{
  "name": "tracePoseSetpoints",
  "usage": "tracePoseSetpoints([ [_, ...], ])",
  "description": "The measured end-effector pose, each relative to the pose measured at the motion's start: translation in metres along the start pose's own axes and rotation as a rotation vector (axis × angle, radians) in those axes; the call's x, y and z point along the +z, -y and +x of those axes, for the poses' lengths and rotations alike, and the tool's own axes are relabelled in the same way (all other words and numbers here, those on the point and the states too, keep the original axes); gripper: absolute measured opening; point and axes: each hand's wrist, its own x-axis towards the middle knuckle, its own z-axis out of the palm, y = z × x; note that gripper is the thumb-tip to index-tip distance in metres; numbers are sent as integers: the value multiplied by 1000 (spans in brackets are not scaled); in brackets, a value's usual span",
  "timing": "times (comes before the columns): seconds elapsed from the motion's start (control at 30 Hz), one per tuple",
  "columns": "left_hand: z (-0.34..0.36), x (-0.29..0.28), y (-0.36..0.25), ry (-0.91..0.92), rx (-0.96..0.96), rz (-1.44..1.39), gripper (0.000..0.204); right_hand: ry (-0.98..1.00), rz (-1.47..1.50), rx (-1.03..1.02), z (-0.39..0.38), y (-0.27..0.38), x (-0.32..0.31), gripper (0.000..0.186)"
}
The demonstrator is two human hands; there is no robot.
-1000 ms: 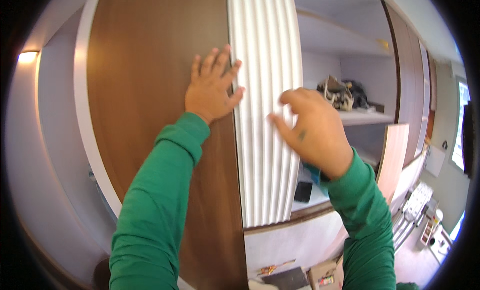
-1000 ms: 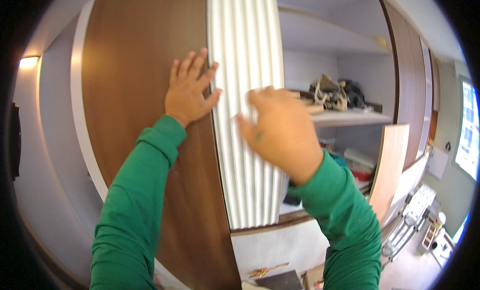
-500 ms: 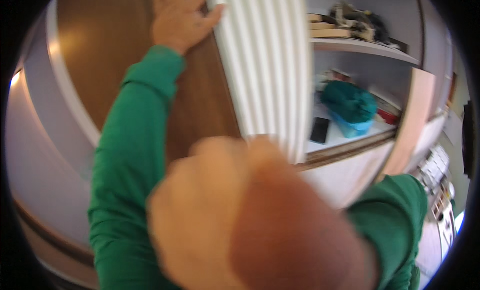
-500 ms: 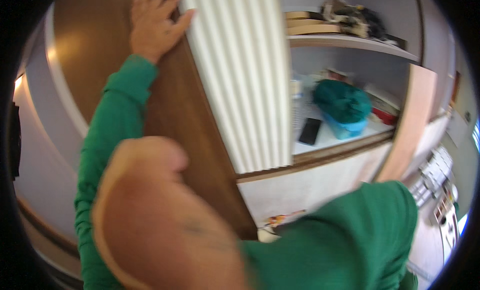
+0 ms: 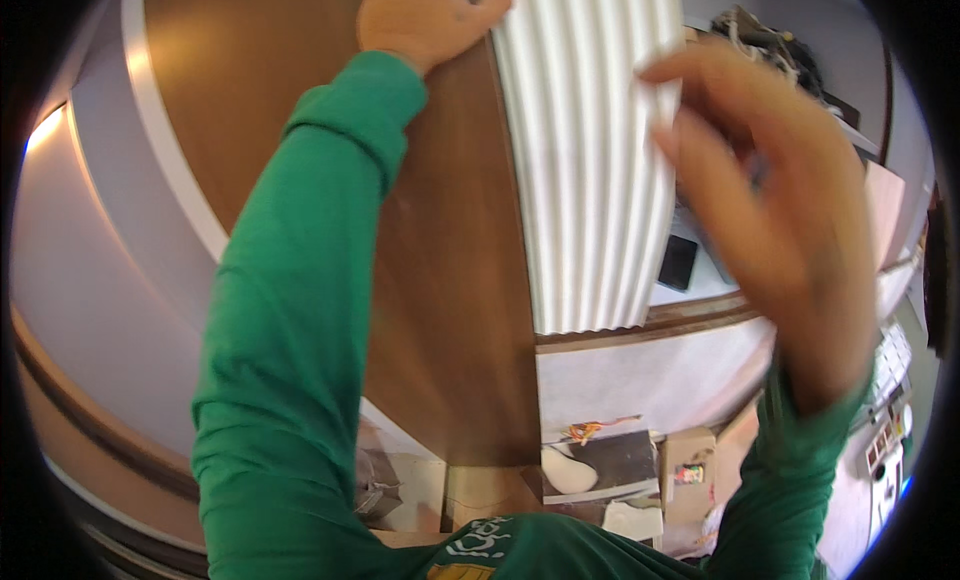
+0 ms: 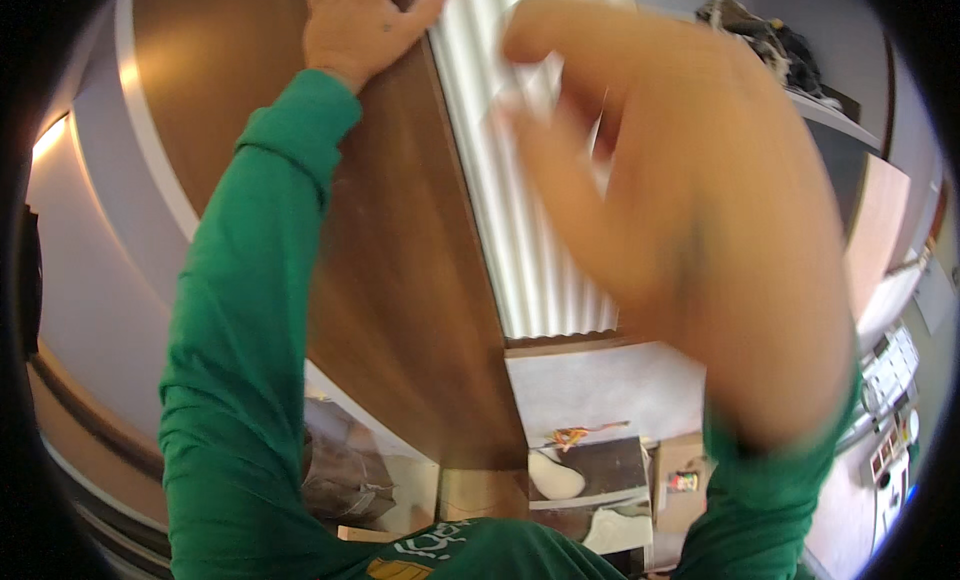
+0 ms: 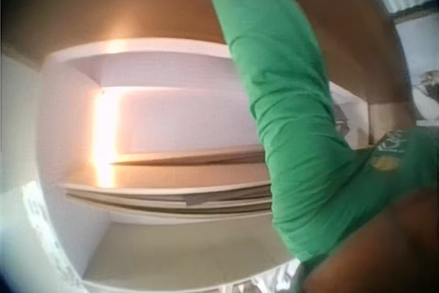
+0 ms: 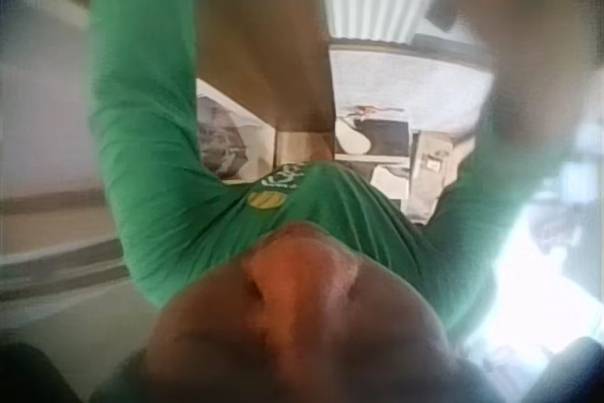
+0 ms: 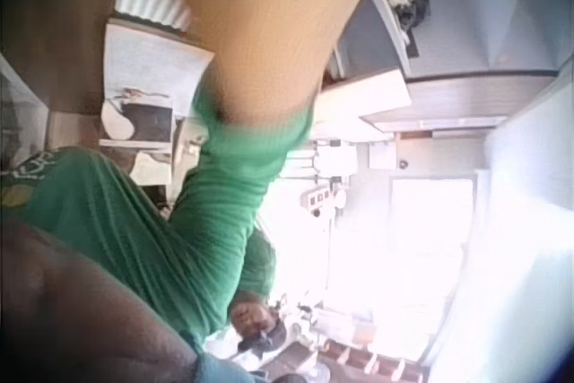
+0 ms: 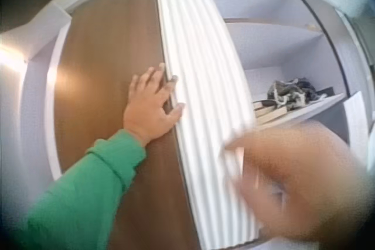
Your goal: The person sweeps a workbench with a broom, then picks up a white corrugated panel and smooths its edges with a metal block. They carry the panel to a wall unit and fit it into a vertical slot, adjusting it to align with the surrounding wood trim.
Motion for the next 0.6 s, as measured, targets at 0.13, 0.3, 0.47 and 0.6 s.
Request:
tracePoseSetpoints([
  [0.13,17,8,-13,-49,6,0,59,-167,209,175,14,-130,33,26],
  [0.3,17,3,-11,-65,43,10,58,-127,542,552,0,-156,61,26],
  [0.47,16,8,-7,-77,73,38,56,-83,664,640,-24,-173,83,24],
  [0.6,16,8,-10,-110,85,12,56,42,620,698,-34,-174,83,23],
])
